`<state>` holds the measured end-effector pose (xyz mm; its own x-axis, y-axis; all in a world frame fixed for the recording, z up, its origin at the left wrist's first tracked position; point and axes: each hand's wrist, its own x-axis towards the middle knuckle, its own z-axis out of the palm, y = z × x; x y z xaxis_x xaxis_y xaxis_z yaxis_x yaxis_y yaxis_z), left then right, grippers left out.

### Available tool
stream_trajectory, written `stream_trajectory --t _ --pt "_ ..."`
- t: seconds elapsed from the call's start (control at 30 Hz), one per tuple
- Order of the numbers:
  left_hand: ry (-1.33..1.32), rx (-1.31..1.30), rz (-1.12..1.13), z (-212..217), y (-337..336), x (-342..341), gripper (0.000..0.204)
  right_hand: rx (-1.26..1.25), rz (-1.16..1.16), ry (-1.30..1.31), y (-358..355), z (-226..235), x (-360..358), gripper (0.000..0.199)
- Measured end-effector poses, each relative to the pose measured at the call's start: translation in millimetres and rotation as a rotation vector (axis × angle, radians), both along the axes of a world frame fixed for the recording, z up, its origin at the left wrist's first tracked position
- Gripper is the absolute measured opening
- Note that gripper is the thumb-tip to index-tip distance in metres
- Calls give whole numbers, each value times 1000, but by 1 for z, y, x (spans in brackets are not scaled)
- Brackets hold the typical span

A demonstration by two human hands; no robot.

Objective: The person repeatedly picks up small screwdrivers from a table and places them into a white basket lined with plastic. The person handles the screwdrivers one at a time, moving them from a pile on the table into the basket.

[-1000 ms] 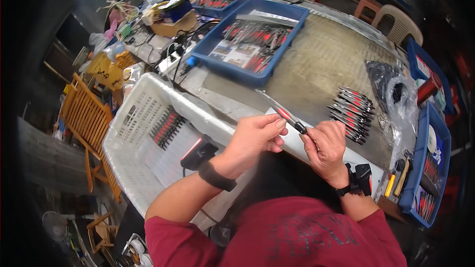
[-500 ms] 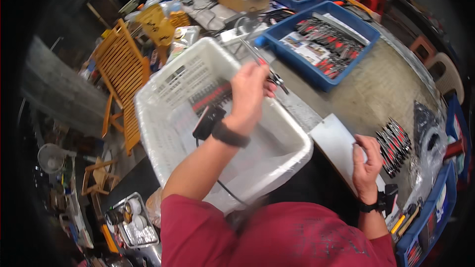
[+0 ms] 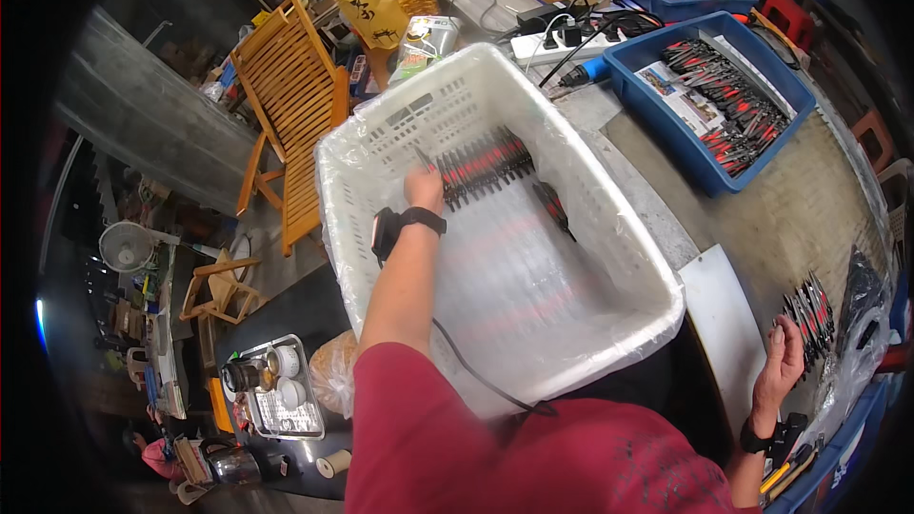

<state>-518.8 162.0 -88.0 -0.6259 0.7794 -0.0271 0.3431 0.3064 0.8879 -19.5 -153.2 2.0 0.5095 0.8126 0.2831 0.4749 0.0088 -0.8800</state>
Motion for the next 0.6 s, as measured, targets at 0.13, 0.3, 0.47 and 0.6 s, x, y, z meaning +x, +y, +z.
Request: stream_trajectory --t 0.13,0.3,0.47,0.6 --pt "84 -163 -35 -46 -2 -38 23 -33 -37 -19 -2 -4 3 23" --pt "21 -199 -30 -76 2 -54 21 -80 -60 1 1 -5 0 23" --pt "76 -182 -53 -86 13 -59 11 -93 -33 -9 9 -6 -4 23" --pt "-46 -200 65 -81 12 -52 6 -74 -18 55 15 -9 -9 24"
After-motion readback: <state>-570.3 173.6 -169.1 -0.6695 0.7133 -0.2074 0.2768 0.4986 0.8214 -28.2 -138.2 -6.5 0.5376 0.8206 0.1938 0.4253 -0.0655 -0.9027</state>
